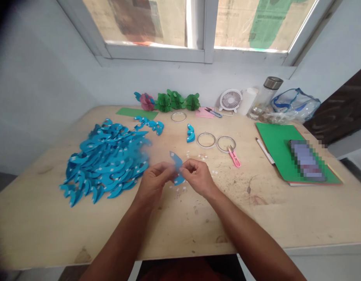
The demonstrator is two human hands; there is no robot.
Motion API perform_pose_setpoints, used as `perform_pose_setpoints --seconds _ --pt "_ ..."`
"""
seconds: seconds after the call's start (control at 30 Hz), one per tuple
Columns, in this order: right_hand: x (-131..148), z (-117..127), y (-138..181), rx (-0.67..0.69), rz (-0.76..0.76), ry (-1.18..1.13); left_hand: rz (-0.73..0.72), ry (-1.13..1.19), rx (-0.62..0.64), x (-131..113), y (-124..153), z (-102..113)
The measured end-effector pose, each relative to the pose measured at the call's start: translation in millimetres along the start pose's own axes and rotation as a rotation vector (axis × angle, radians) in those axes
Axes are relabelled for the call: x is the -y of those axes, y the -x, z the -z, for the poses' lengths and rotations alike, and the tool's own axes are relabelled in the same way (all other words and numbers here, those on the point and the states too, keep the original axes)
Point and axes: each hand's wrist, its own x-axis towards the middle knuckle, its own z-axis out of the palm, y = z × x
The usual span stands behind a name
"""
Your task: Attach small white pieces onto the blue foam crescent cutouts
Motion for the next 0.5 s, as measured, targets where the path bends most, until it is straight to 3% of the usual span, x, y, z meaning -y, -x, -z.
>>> perform_pose_setpoints --seconds 0.17,0.27,0.37,0.5 --pt "7.1 -0.6 2.1 -0.067 0.073 0.07 -0.089 -0.059 -0.135 -1.0 1.9 -1.8" --pt "13.2 -1.8 6.7 -0.235 0.276 0.289 -0.168 -0.113 -0.265 -3.0 4.1 -3.9" --pt "14.7 -4.9 10.9 -0.201 0.429 0.423 -0.228 -0.151 -0.318 -4.3 6.2 -6.1" --pt "9.0 -8.2 11.5 -0.16 0.409 0.462 -0.261 -0.141 -0.298 -4.3 8.0 -8.3"
